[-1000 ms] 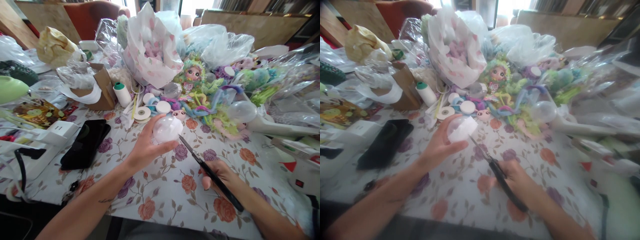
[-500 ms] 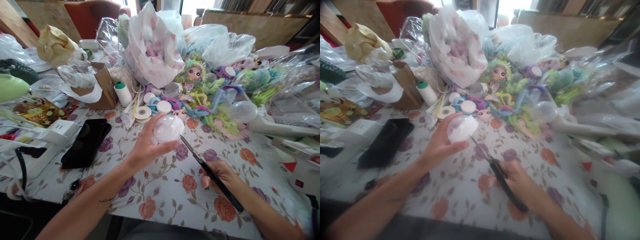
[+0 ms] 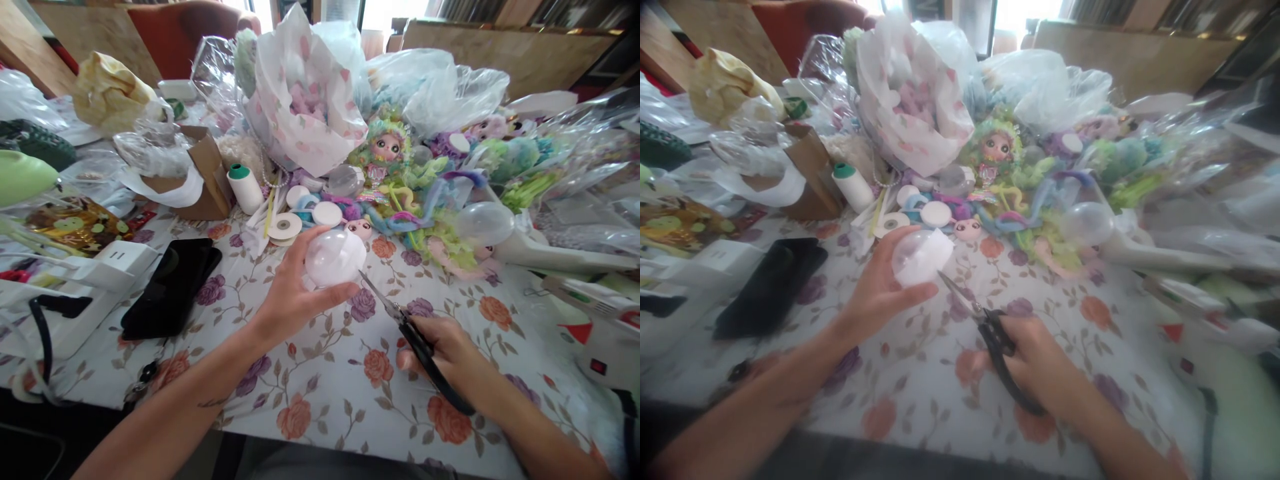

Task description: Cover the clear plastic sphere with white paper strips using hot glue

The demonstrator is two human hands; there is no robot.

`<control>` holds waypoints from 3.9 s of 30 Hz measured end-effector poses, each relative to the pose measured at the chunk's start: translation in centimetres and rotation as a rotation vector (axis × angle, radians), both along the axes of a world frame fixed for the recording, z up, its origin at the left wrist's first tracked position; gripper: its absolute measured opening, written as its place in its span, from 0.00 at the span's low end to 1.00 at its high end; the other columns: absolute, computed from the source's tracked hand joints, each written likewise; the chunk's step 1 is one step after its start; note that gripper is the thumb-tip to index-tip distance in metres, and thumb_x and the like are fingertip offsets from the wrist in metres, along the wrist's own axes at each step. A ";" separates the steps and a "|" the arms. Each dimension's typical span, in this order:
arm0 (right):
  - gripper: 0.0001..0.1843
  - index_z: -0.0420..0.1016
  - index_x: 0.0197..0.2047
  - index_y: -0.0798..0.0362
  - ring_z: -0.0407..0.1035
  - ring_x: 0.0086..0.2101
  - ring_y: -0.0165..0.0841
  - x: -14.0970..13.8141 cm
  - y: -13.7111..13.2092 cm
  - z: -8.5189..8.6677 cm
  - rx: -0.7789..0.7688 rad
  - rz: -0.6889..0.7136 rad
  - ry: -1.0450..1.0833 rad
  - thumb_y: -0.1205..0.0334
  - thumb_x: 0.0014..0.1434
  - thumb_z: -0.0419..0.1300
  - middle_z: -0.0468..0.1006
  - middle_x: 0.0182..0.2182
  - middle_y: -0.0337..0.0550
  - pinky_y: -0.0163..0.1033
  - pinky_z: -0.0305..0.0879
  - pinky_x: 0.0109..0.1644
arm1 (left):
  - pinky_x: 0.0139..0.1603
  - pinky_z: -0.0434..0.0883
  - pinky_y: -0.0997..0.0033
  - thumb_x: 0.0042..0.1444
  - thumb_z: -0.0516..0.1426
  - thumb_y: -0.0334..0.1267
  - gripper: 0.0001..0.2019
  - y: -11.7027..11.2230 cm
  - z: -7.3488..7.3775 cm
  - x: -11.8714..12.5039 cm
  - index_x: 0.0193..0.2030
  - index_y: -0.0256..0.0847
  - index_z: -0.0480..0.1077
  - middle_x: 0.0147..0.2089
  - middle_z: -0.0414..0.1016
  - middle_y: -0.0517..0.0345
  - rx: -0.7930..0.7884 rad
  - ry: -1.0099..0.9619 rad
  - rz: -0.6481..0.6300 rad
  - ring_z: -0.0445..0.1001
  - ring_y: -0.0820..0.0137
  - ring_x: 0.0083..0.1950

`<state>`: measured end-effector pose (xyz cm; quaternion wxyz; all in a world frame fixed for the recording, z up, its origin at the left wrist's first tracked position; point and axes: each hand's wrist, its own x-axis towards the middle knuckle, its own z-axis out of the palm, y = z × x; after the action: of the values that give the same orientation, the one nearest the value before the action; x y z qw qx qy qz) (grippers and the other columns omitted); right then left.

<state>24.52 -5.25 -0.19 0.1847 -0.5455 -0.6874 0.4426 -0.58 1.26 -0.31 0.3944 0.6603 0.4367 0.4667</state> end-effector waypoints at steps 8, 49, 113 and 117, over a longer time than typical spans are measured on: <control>0.14 0.54 0.23 0.49 0.57 0.21 0.29 -0.7 -0.3 -0.7 0.346 -0.060 -0.284 0.64 0.56 0.56 0.61 0.19 0.33 0.34 0.53 0.26 | 0.62 0.67 0.52 0.43 0.71 0.54 0.40 -0.4 -0.5 0.4 0.60 0.55 0.58 0.68 0.58 0.54 0.037 0.088 0.141 0.62 0.53 0.66; 0.15 0.44 0.26 0.45 0.57 0.15 0.29 -0.8 0.0 -1.1 0.777 -0.084 -0.549 0.66 0.50 0.53 0.60 0.15 0.33 0.34 0.53 0.20 | 0.54 0.68 0.53 0.42 0.70 0.55 0.40 -1.1 -0.5 0.8 0.59 0.54 0.57 0.61 0.63 0.53 0.049 0.212 0.237 0.68 0.53 0.58; 0.16 0.57 0.22 0.48 0.59 0.14 0.29 -0.8 0.2 -1.3 1.133 -0.116 -0.718 0.60 0.62 0.52 0.62 0.13 0.34 0.36 0.51 0.20 | 0.56 0.66 0.51 0.40 0.70 0.55 0.41 -2.1 -1.1 1.7 0.57 0.51 0.55 0.57 0.64 0.53 -0.014 0.177 0.315 0.68 0.55 0.58; 0.16 0.56 0.23 0.47 0.58 0.14 0.29 -0.8 0.1 -1.5 1.103 -0.134 -0.700 0.59 0.61 0.54 0.61 0.14 0.33 0.35 0.50 0.20 | 0.55 0.67 0.51 0.40 0.71 0.54 0.41 -2.0 -1.1 1.8 0.56 0.51 0.55 0.56 0.64 0.53 -0.010 0.173 0.320 0.69 0.55 0.57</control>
<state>23.73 -5.16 -1.73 0.2299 -0.5242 -0.7974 -0.1912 1.23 -0.77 -1.41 0.2794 0.6180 0.5708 0.4628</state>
